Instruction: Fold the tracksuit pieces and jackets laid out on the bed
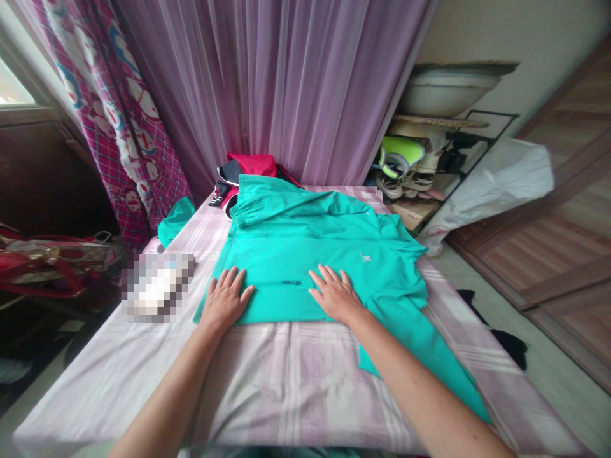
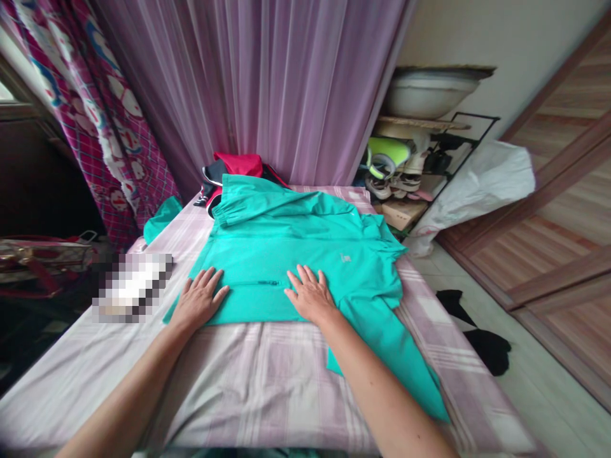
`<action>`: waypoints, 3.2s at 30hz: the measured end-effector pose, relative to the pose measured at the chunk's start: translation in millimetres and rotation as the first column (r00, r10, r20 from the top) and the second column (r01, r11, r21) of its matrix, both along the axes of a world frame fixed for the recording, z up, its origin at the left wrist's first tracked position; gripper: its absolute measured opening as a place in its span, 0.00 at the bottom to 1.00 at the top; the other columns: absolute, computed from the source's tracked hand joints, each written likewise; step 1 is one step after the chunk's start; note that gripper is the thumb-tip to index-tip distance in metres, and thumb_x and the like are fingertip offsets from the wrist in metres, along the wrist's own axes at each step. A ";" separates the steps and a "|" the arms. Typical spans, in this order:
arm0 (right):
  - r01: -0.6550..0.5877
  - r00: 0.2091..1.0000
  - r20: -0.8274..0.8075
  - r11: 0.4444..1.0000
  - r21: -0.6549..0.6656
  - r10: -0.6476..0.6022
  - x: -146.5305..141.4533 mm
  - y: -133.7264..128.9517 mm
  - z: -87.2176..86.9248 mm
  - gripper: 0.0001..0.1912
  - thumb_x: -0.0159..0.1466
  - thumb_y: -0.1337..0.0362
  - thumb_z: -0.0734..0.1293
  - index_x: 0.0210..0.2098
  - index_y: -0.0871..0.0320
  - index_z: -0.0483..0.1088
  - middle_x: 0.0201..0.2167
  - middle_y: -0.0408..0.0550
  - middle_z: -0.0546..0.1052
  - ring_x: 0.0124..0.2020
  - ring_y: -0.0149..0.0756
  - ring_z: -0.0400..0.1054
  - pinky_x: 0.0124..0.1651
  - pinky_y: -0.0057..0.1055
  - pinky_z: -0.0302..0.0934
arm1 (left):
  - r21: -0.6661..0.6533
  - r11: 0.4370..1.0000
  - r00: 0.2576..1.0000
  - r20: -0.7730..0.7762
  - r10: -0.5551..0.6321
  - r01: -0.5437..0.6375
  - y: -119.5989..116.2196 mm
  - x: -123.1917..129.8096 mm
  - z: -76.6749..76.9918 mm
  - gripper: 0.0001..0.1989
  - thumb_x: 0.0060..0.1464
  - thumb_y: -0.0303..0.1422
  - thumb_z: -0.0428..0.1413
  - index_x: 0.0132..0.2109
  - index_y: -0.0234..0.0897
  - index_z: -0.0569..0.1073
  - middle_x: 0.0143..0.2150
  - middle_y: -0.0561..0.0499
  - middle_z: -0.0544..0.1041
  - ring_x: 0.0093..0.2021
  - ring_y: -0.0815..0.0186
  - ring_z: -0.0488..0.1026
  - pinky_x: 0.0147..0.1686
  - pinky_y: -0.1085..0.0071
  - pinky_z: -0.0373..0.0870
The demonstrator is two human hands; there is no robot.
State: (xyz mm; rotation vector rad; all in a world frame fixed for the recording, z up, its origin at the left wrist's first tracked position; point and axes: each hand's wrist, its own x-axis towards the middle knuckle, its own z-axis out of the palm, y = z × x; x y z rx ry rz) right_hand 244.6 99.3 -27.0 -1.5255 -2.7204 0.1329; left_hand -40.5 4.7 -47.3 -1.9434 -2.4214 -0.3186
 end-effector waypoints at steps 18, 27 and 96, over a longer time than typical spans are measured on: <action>-0.005 1.000 0.014 0.985 0.172 0.002 4.1 -7.2 -21.8 0.26 0.71 0.52 0.54 0.66 0.49 0.61 0.68 0.52 0.62 0.67 0.45 0.54 0.66 0.49 0.48 | -0.026 1.000 0.885 0.466 0.011 0.002 -63.2 -83.3 42.6 0.29 0.49 0.61 0.49 0.28 0.39 0.75 0.32 0.48 0.78 0.34 0.61 0.74 0.36 0.68 0.70; 0.005 1.000 0.025 0.987 0.158 -0.009 2.9 -7.6 -20.3 0.26 0.71 0.53 0.55 0.66 0.51 0.62 0.68 0.52 0.62 0.67 0.46 0.55 0.66 0.48 0.48 | -0.070 0.995 0.916 0.390 0.094 -0.073 -78.4 -72.4 41.3 0.25 0.49 0.57 0.51 0.33 0.39 0.74 0.33 0.46 0.77 0.34 0.60 0.73 0.36 0.66 0.69; 0.006 0.999 -0.044 0.991 -0.132 -0.012 4.9 11.1 19.3 0.29 0.70 0.51 0.55 0.68 0.53 0.58 0.69 0.52 0.60 0.68 0.42 0.54 0.67 0.42 0.50 | -0.136 0.986 0.991 -0.109 0.080 -0.095 -9.0 8.0 16.3 0.31 0.66 0.47 0.42 0.70 0.39 0.56 0.73 0.44 0.55 0.72 0.52 0.51 0.68 0.49 0.46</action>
